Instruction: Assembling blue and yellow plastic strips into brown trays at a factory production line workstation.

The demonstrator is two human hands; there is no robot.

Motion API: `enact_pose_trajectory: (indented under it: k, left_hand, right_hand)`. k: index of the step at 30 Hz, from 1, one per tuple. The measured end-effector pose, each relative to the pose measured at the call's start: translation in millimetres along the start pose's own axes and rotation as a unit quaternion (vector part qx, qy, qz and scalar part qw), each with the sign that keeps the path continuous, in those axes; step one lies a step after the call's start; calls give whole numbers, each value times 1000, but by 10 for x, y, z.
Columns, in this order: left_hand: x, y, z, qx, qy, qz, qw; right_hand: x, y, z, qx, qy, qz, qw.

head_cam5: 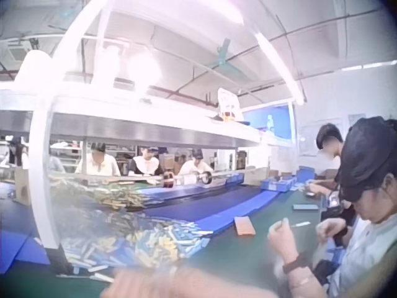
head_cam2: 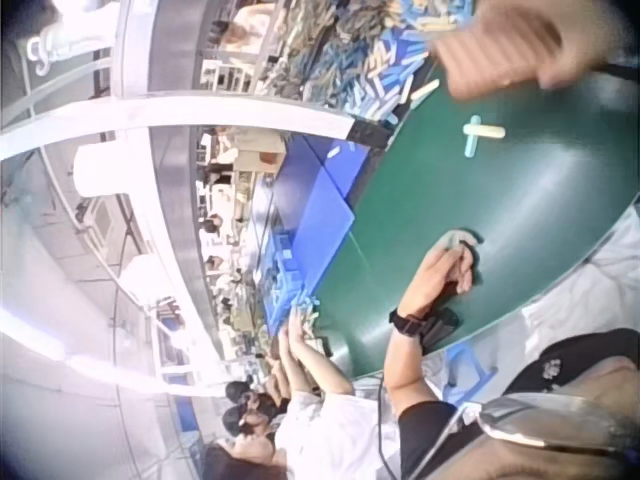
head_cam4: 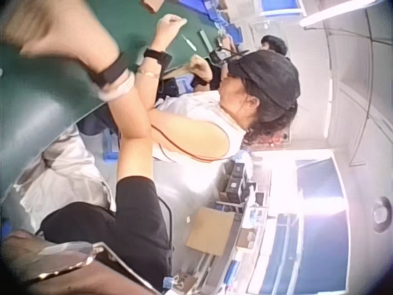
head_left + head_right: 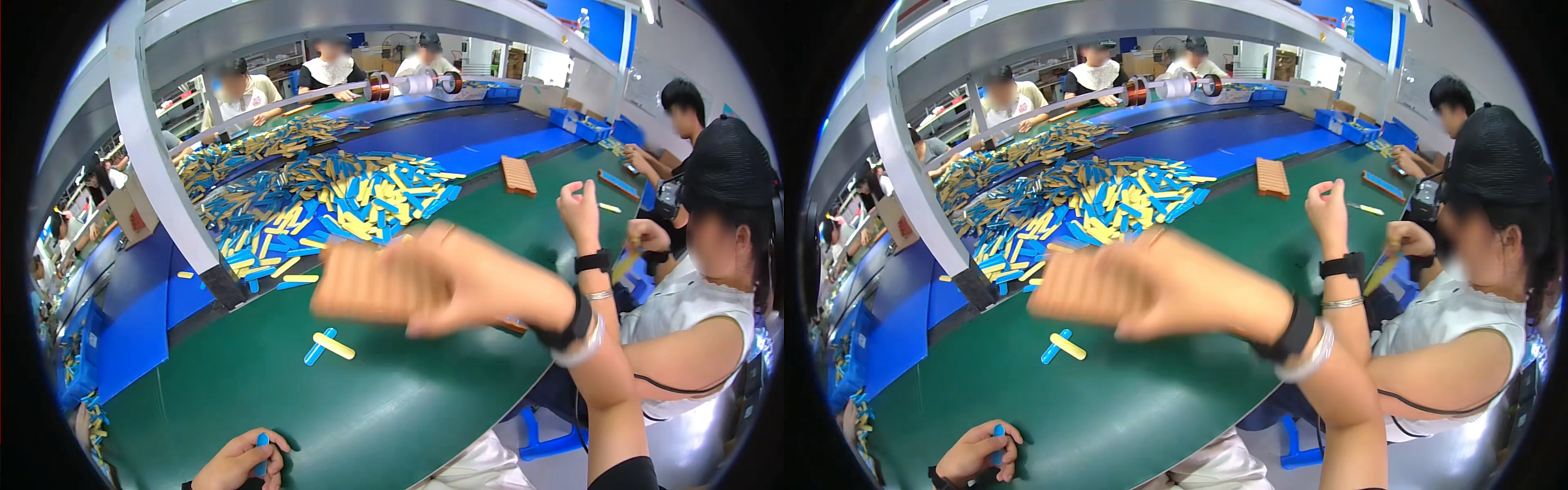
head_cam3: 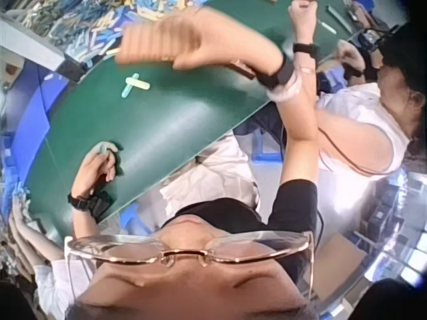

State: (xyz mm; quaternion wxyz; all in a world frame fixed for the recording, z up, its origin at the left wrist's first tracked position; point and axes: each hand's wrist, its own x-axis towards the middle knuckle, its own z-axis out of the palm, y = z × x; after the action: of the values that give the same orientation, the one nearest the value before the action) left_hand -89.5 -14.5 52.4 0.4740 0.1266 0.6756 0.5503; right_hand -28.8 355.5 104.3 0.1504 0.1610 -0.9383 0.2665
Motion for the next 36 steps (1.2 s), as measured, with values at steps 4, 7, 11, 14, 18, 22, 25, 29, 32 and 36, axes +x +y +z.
enact_pose_trajectory:
  k: [4,7,11,14,18,22,25,29,32,36]
  left_hand:
    - [106,138,-219,5,160,80,984]
    - [255,312,-406,119,182,45,975]
    - [548,425,-482,239,177,33,954]
    - [1051,530,-432,464,183,184,847]
    - [1863,805,-389,590,204,294,724]
    - [2441,1032,-395,628,218,270,697]
    - [2817,1196,-248,603,209,315,703]
    - [3290,1491,122,665,206,252,672]
    - [3642,1620,113,605,245,139,745]
    - [3746,1771,730,598,204,74,772]
  right_hand:
    - [-86,-549,676,-82,-168,-102,977]
    - [-127,-661,1085,-76,-155,-192,966]
    - [-126,-642,1362,-7,-36,-230,972]
    - [-142,-646,1415,11,-91,-206,974]
    - [-116,-548,1365,32,-84,-197,976]
    - [-59,-489,1324,39,-73,-175,981]
    - [-2,-444,1289,47,-67,-163,983]
    - [-91,-333,1281,51,-71,-148,985]
    - [-122,-403,1327,60,-76,-157,983]
    - [-147,-342,1405,55,-85,-133,986]
